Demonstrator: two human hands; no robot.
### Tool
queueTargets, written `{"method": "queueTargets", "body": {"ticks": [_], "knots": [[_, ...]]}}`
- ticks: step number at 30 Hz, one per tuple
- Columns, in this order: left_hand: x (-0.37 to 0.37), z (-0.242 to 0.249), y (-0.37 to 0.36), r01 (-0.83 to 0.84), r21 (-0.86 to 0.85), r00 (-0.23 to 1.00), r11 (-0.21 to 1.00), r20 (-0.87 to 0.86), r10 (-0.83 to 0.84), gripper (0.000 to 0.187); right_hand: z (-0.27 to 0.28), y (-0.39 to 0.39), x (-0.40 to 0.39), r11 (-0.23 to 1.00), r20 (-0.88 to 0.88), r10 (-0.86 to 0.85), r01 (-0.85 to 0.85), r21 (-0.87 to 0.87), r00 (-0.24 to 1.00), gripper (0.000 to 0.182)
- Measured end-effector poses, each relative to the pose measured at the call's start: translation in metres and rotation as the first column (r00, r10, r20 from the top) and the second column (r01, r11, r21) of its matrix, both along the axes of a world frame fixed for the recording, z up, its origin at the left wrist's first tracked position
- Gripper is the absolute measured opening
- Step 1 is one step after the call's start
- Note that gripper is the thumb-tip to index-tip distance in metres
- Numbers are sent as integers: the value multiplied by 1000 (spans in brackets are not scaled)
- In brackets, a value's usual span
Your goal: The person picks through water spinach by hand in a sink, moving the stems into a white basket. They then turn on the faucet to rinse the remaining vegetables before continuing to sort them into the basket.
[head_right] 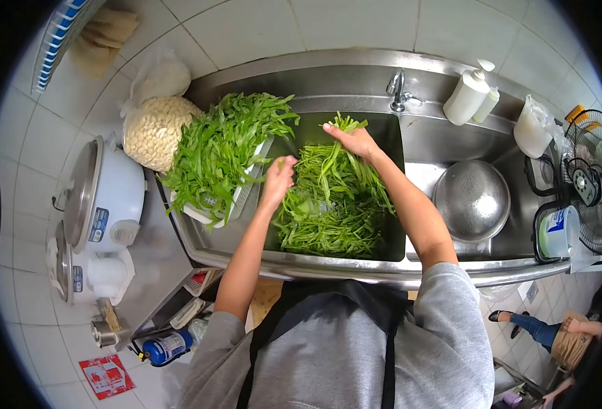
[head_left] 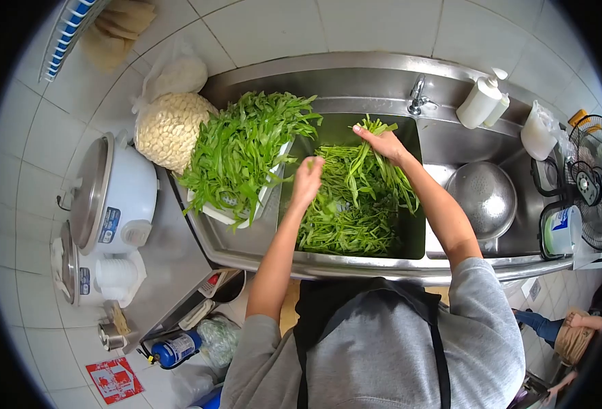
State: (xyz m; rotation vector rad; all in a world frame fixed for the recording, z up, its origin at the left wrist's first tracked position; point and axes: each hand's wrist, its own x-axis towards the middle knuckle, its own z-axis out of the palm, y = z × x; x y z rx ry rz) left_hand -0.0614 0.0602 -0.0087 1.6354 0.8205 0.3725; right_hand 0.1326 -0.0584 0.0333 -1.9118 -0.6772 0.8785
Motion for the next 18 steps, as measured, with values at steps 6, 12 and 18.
{"method": "queueTargets", "body": {"ticks": [6,12,18], "knots": [[30,36,-24,345,445,926,826,-305,-222,52,-12,26,-5,994,-95,-52,60,87,994,77],[30,35,-7,368,336,929,867,-184,-322,38,-11,20,14,966,-227,237,-255,-53,945,89],[12,54,7,423,142,898,895,-202,-392,37,-2,-1,31,871,-148,487,-492,8,861,47]]}}
